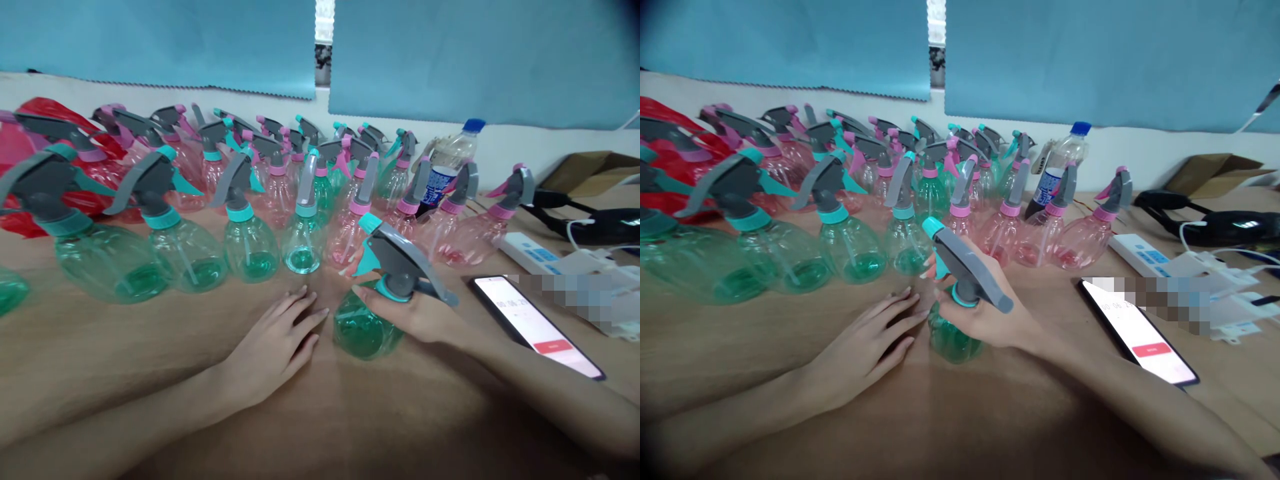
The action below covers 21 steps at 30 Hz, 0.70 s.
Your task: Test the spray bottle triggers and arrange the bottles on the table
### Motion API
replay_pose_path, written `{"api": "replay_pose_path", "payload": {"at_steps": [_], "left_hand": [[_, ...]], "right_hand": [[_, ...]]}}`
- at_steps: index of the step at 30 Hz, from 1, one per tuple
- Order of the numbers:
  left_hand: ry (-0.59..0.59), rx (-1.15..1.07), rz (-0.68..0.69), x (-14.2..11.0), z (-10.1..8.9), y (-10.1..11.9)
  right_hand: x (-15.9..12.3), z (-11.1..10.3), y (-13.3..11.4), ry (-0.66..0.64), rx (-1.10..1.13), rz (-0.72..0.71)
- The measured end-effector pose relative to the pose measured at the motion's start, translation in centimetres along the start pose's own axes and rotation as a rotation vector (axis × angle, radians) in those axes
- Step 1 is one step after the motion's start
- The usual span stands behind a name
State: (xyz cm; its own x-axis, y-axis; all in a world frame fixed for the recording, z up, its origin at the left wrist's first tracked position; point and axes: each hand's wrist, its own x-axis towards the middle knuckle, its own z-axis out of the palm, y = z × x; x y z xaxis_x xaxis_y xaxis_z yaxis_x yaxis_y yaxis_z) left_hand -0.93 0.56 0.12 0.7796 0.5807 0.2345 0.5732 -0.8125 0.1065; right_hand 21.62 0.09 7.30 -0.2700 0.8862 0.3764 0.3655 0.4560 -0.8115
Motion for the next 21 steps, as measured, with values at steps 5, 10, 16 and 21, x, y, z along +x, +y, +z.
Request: {"api": "replay_pose_path", "payload": {"at_steps": [5,10,16,21], "left_hand": [[0.016,-0.014,-0.002,-0.1,0.1,0.0],[0.037,-0.015,-0.002,-0.1,0.0,0.1],[0.027,-0.009,0.0,0.0,-0.1,0.1],[0.005,0.003,-0.001,0.0,0.0,0.1]], "right_hand": [[0.1,0.2,0.2,-0.067,-0.028,-0.008],[0.2,0.4,0.1,-0.039,-0.041,0.041],[0.1,0.4,0.0,-0.001,-0.139,0.078],[-0.2,0.6,1.2,-0.004,-0.158,0.077]]}}
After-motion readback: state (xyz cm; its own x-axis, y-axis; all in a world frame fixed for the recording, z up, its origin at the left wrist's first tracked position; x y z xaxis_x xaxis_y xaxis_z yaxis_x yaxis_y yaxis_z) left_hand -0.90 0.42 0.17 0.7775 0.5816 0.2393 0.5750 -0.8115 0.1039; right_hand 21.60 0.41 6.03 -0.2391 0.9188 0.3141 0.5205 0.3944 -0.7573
